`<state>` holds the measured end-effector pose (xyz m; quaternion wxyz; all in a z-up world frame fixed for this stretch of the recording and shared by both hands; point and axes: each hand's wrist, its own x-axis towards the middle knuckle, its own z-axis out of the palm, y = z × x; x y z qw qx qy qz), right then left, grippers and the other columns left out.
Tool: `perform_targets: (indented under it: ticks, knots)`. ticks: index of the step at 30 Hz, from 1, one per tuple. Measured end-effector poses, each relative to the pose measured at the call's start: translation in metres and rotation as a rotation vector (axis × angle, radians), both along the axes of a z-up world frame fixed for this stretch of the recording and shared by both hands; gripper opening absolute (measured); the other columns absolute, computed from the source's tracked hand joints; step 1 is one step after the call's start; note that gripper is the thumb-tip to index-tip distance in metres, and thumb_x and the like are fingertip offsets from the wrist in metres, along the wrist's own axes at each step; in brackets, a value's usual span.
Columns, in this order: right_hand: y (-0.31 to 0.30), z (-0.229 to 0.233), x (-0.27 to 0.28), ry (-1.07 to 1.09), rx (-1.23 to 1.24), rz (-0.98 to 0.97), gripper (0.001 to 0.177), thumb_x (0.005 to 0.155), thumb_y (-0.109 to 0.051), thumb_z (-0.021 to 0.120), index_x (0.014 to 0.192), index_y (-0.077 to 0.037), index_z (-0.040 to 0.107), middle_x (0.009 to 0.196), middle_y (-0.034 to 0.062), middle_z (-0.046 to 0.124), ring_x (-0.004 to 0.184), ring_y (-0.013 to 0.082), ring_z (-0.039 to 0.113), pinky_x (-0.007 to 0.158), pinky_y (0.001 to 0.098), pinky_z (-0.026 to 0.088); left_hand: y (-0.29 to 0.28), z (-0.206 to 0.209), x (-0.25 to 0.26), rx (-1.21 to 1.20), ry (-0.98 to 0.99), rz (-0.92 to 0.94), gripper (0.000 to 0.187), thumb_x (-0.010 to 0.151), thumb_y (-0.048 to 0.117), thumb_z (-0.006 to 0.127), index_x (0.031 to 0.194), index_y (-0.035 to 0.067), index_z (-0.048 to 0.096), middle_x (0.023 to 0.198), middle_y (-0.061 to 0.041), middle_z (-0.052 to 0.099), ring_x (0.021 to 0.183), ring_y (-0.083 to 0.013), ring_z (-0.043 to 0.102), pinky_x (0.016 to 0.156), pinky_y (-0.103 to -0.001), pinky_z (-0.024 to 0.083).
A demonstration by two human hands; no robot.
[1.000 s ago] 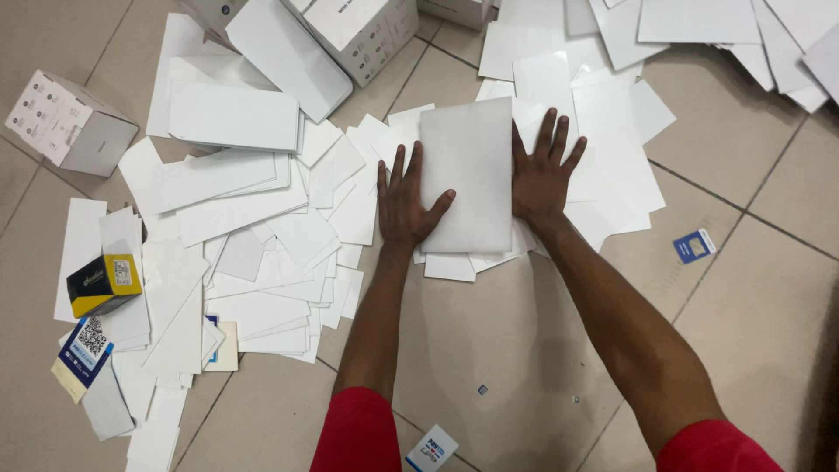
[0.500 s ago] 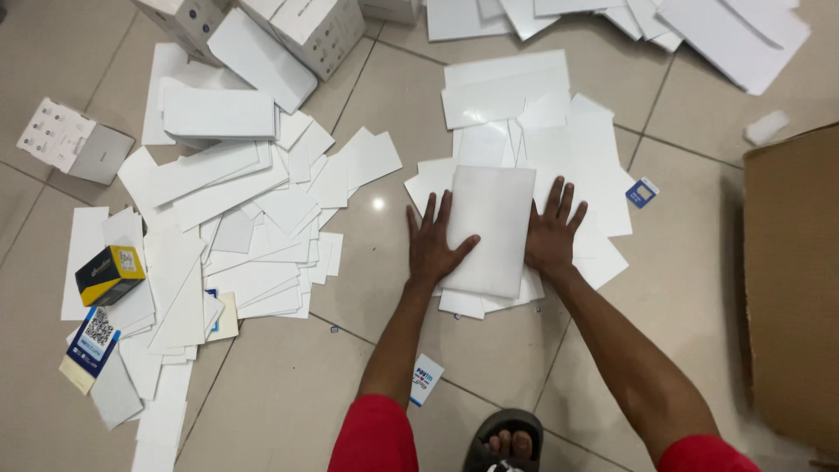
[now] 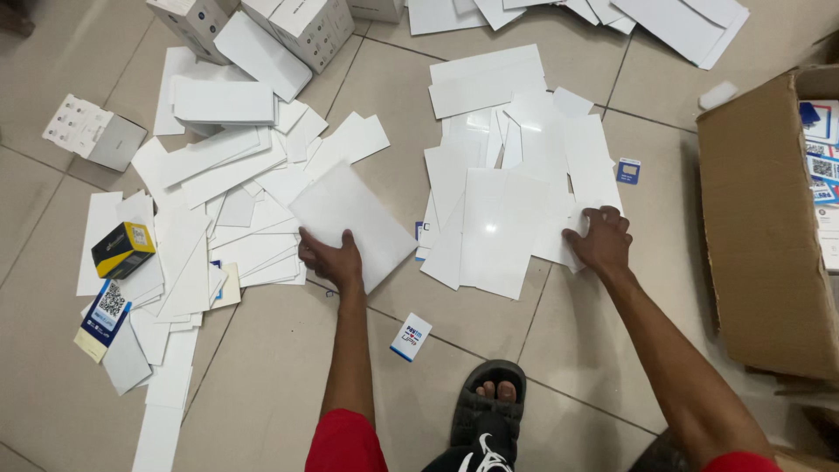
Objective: The person sits on a tiled floor surrounded by scattered white paper sheets and small blue cards. They repeatedly gather stacks of paper from the floor, fold them, and place them into a cardboard box. The person also handles small blue cards, folding them and placing them into the box alongside the paper.
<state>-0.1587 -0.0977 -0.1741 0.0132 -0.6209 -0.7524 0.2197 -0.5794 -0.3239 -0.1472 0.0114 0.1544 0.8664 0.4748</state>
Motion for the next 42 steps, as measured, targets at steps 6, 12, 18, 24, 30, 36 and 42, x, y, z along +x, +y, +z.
perform_targets:
  ticks: [6,12,18,24,30,36,42]
  knots:
    - [-0.014,0.018,-0.036,-0.065,-0.093,-0.026,0.102,0.068,-0.058,0.09,0.144,-0.003,0.05,0.143,0.0233,0.045,0.131,0.0426,0.039,0.102,0.0578,0.041,0.012,-0.003,0.092,-0.67,0.124,-0.637,0.109,0.082,0.069,0.07,0.154,0.0,0.028,0.167,-0.026,0.015,0.156,-0.0382,0.004,0.122,-0.062,-0.005]
    - [-0.034,0.037,-0.058,-0.027,-0.075,-0.151,0.117,0.056,-0.044,0.099,0.149,-0.004,0.041,0.138,0.0223,0.047,0.13,0.0412,0.04,0.1,0.0577,0.037,0.052,-0.014,0.174,-0.615,0.068,-0.742,0.131,0.074,0.063,0.085,0.158,-0.01,0.016,0.161,-0.041,-0.003,0.153,-0.0512,-0.007,0.121,-0.062,-0.002]
    - [-0.034,0.043,-0.059,0.308,-0.299,-0.391,0.11,0.061,-0.025,0.093,0.151,-0.003,0.034,0.137,0.0207,0.053,0.124,0.0371,0.059,0.104,0.0545,0.046,0.063,-0.014,0.164,-0.48,0.064,-0.774,0.106,0.066,0.044,0.094,0.148,0.004,0.042,0.159,-0.026,0.019,0.145,-0.0432,0.02,0.113,-0.063,0.02]
    - [-0.056,0.045,-0.068,0.561,-0.189,-0.452,0.102,0.073,-0.015,0.093,0.143,0.009,0.023,0.136,0.0293,0.036,0.111,0.0364,0.056,0.082,0.0379,0.063,0.067,-0.001,0.184,-0.537,0.031,-0.731,0.096,0.073,0.04,0.09,0.148,0.002,0.045,0.158,-0.025,0.017,0.135,-0.0449,0.025,0.108,-0.06,0.026]
    - [-0.069,0.06,-0.068,0.637,-0.385,-0.415,0.074,0.075,-0.022,0.089,0.127,0.011,0.049,0.112,0.0244,0.067,0.09,0.0266,0.072,0.072,0.0371,0.062,0.063,0.002,0.217,-0.332,0.028,-0.842,0.085,0.084,0.042,0.086,0.145,-0.002,0.046,0.152,-0.027,0.028,0.13,-0.0457,0.037,0.108,-0.06,0.033]
    - [-0.069,0.055,-0.046,0.765,-0.593,-0.431,0.048,0.081,-0.013,0.083,0.115,0.009,0.058,0.103,0.0229,0.072,0.086,0.0266,0.073,0.07,0.0358,0.061,0.052,-0.026,0.226,0.414,-0.677,-0.882,0.069,0.089,0.005,0.072,0.149,-0.006,0.039,0.151,-0.022,0.042,0.131,-0.0319,0.059,0.105,-0.038,0.056]
    - [-0.074,0.065,-0.043,0.962,-0.45,-0.377,0.032,0.085,-0.001,0.077,0.112,0.005,0.06,0.102,0.0182,0.073,0.086,0.0221,0.074,0.073,0.0321,0.062,0.052,-0.047,0.198,0.265,-0.621,-0.733,0.068,0.089,0.0,0.07,0.149,-0.005,0.038,0.151,-0.02,0.043,0.131,-0.0322,0.06,0.103,-0.038,0.057]
